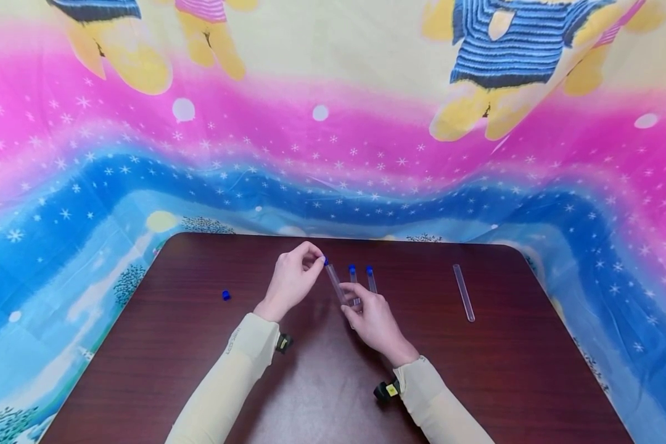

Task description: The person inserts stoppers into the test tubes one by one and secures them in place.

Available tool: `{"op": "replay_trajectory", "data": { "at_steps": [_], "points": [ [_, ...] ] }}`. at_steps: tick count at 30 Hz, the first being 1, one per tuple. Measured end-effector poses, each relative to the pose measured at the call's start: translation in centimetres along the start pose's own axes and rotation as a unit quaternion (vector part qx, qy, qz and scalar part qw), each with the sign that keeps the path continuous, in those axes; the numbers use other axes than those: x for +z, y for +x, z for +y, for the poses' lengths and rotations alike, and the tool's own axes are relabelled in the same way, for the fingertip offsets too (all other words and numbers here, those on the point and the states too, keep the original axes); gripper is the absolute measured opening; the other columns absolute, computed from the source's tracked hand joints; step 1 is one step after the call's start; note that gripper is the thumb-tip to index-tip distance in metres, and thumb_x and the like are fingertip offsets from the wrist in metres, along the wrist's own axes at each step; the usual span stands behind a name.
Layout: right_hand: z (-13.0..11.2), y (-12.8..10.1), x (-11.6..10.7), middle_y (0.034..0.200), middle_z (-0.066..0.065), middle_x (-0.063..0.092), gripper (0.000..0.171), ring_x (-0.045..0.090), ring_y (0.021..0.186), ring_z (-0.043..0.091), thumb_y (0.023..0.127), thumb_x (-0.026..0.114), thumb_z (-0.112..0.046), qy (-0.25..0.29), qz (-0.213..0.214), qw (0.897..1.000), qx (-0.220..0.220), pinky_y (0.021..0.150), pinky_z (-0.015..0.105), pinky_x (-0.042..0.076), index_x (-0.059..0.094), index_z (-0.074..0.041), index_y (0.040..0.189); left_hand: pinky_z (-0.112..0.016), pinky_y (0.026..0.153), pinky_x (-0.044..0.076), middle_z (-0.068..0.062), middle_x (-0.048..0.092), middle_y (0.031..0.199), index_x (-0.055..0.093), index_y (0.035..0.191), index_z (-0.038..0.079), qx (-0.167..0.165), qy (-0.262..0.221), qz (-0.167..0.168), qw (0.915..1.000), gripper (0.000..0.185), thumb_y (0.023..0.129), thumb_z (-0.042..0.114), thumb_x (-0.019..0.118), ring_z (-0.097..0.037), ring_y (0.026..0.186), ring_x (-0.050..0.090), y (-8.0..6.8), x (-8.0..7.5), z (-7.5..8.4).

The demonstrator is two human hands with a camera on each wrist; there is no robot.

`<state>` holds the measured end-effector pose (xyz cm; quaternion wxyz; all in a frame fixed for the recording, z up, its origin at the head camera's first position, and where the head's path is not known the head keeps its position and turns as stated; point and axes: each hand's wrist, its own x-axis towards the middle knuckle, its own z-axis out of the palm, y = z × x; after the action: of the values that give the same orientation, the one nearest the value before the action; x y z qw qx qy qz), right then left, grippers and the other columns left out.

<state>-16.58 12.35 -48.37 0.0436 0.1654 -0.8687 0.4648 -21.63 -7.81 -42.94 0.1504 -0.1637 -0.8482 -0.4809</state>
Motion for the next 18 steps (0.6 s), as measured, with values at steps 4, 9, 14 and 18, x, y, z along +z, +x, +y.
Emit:
{"op": "replay_trajectory", "data": {
  "at_steps": [4, 9, 14, 18],
  "points": [
    [-0.05, -0.04, 0.01, 0.105, 0.004, 0.073, 0.046, 0.072, 0.080, 0.010, 0.092, 0.074, -0.001, -0.004, -0.001, 1.000, -0.004, 0.066, 0.026, 0.058, 0.063, -0.016, 0.134, -0.031, 0.075, 0.057, 0.002, 0.072, 0.089, 0.070, 0.100, 0.011, -0.008, 0.005, -0.006, 0.9999, 0.004, 0.097, 0.014, 0.069, -0.010, 0.073, 0.067, -0.03, 0.02, -0.14],
    [-0.05, -0.03, 0.01, 0.106, 0.006, 0.073, 0.046, 0.072, 0.081, 0.011, 0.092, 0.074, -0.001, -0.001, -0.003, 1.000, -0.007, 0.070, 0.027, 0.059, 0.062, -0.016, 0.134, -0.028, 0.076, 0.056, 0.003, 0.072, 0.089, 0.070, 0.100, 0.013, -0.013, 0.011, -0.013, 0.9998, 0.003, 0.097, 0.014, 0.068, -0.010, 0.074, 0.066, -0.04, 0.04, -0.17],
    [0.05, 0.02, 0.07, 0.105, 0.006, 0.073, 0.046, 0.073, 0.081, 0.012, 0.092, 0.074, -0.001, 0.000, -0.001, 1.000, -0.010, 0.069, 0.027, 0.059, 0.063, -0.016, 0.134, -0.029, 0.075, 0.057, 0.004, 0.071, 0.089, 0.070, 0.100, 0.013, -0.013, 0.013, -0.017, 0.9997, 0.004, 0.098, 0.015, 0.067, -0.010, 0.074, 0.066, -0.06, 0.12, -0.20],
    [0.04, 0.07, 0.05, 0.105, 0.007, 0.073, 0.046, 0.072, 0.081, 0.011, 0.093, 0.074, -0.001, -0.004, -0.004, 1.000, -0.010, 0.070, 0.028, 0.059, 0.063, -0.017, 0.134, -0.033, 0.075, 0.058, 0.004, 0.071, 0.088, 0.070, 0.099, 0.013, -0.012, 0.011, -0.018, 0.9997, 0.004, 0.098, 0.016, 0.067, -0.010, 0.073, 0.066, -0.08, 0.22, -0.25]
  ]
}}
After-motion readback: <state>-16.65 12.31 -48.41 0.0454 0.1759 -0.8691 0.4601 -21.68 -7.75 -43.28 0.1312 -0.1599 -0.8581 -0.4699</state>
